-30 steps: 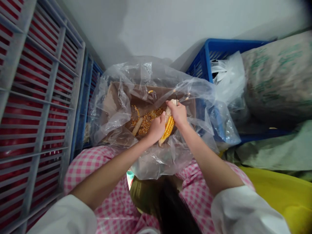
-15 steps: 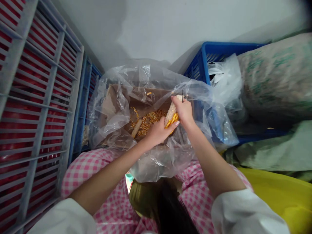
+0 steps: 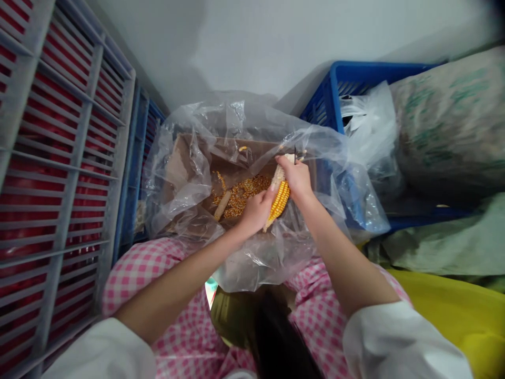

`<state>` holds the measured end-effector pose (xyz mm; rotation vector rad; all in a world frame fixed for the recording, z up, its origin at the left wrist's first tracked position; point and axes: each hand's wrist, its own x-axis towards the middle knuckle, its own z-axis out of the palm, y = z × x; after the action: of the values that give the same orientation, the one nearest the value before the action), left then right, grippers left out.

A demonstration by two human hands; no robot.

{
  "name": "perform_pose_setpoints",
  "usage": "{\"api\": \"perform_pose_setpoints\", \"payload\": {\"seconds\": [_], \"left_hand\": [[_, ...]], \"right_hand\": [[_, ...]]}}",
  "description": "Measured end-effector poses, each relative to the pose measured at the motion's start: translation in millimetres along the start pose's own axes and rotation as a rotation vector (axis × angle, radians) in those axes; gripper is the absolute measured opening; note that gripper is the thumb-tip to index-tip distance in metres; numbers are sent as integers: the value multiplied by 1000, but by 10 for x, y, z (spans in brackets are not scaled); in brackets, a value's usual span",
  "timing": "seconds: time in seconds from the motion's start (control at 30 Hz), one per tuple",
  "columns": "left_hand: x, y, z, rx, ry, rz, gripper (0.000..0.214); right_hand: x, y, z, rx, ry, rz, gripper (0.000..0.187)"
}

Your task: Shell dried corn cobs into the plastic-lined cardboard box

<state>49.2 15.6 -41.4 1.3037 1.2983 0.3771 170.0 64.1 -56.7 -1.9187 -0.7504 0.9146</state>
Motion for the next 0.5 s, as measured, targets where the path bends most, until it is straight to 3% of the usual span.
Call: {"api": "perform_pose_setpoints", "payload": {"seconds": [0.13, 0.3, 0.4, 0.5], "left_hand": [[40, 19, -30, -114, -35, -64, 63], [97, 64, -98, -326, -191, -272, 76], [120, 69, -153, -192, -36, -252, 73], [105, 90, -200, 116, 205, 52, 55]], "right_hand": [[15, 13, -10, 2, -12, 8, 39], [26, -41, -47, 4, 16, -34, 40], [32, -79, -76, -9, 27, -54, 42], [37, -107, -108, -17, 39, -73, 43]]}}
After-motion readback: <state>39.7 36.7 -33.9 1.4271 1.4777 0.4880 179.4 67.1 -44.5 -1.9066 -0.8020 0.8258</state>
